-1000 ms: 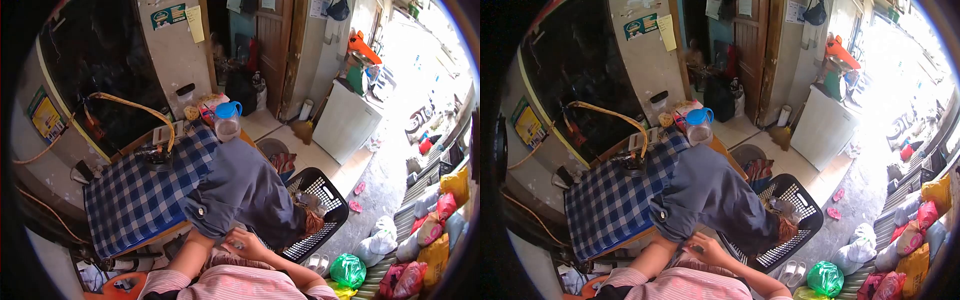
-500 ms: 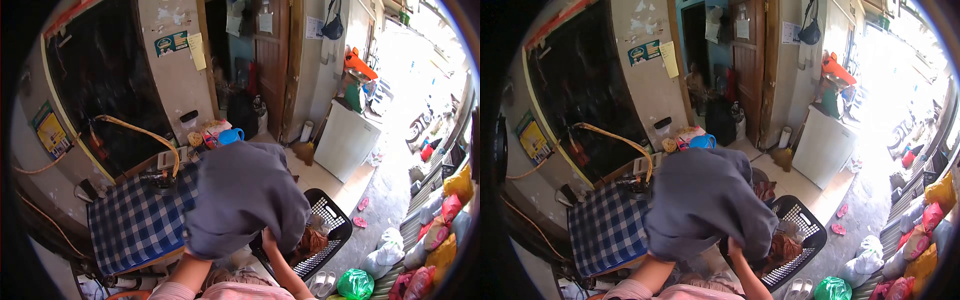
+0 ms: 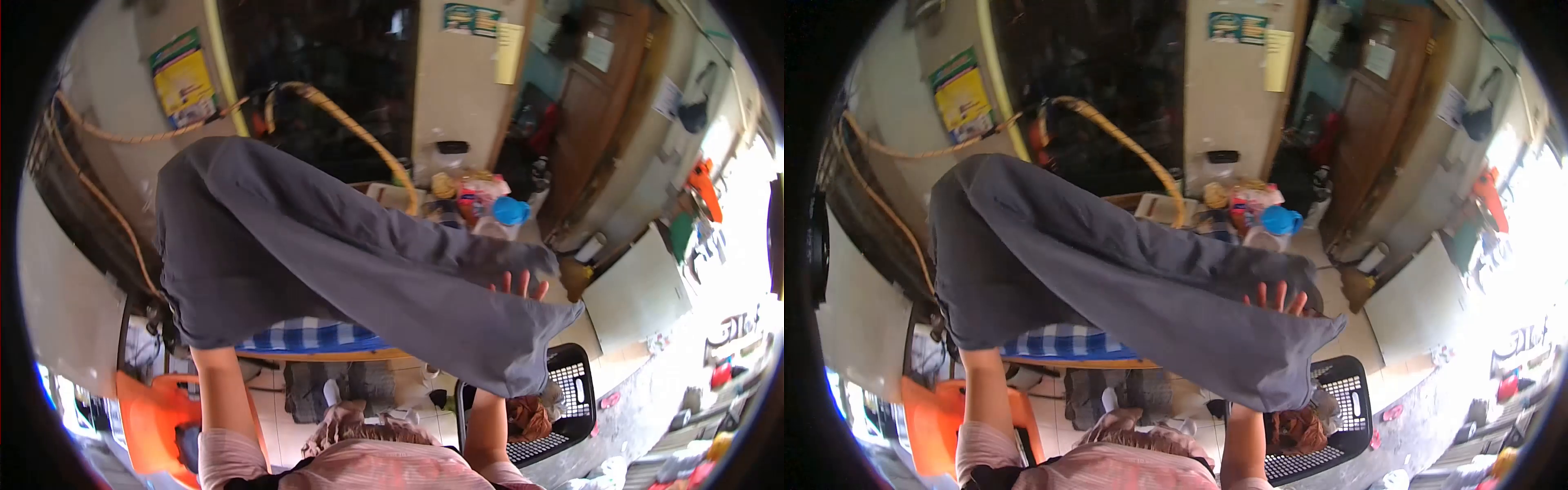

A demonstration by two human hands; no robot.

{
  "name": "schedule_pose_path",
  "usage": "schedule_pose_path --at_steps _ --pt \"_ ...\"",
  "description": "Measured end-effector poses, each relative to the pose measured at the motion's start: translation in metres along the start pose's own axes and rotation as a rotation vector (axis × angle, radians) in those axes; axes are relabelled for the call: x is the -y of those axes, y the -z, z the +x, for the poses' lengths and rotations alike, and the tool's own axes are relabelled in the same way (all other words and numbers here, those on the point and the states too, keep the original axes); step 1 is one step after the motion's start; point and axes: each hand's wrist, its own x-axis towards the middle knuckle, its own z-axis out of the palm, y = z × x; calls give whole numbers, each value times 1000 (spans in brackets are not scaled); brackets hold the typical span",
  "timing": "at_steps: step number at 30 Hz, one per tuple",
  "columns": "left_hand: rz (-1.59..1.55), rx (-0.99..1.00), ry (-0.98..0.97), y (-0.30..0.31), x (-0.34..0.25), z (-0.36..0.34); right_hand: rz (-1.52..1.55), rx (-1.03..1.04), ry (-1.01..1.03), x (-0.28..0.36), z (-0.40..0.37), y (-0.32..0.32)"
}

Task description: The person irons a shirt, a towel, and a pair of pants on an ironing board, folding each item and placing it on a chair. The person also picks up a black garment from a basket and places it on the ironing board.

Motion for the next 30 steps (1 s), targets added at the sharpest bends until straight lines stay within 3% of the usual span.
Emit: schedule_pose_path --at_steps 2,3,7,10,12,14,16,18,19,20,22,24,26,27,30 --pt "-47 -43 -52 46 -18 37 62 -4 -245 -35 -9 -32" --pt "-65 -60 -57 73 -25 56 130 28 -436 -59 -9 -7" --pt "-163 -158 48 204 -2 105 419 48 -732 -158 -52 187" --pt "-277 -188 164 302 54 104 774 133 -873 -180 -93 326" --pt "-402 -112 183 350 76 78 230 103 -955 -144 -103 231" --pt "-473 -16 182 378 77 65 -238 -324 -867 -130 -96 213" --pt "-504 -11 182 393 76 62 -216 -339 -990 -116 -75 198" --pt "-392 -309 224 384 59 84 -778 -89 -1129 -126 -66 187" --pt "-298 -314 322 342 36 90 -1165 60 -845 -145 -70 177" --pt "-297 -326 318 349 34 102 -1166 68 -856 -152 -61 162" --pt "51 -445 402 368 31 120 -1862 527 -699 -165 -36 124" --pt "62 -512 386 348 7 136 -1888 280 -573 -168 11 125" --pt "76 -448 468 359 -12 150 -2009 378 -459 -160 35 48" --pt "158 -491 371 337 -22 146 -1977 467 -399 -158 47 55" --pt "247 -567 352 336 -25 127 -1940 589 -225 -165 83 125"
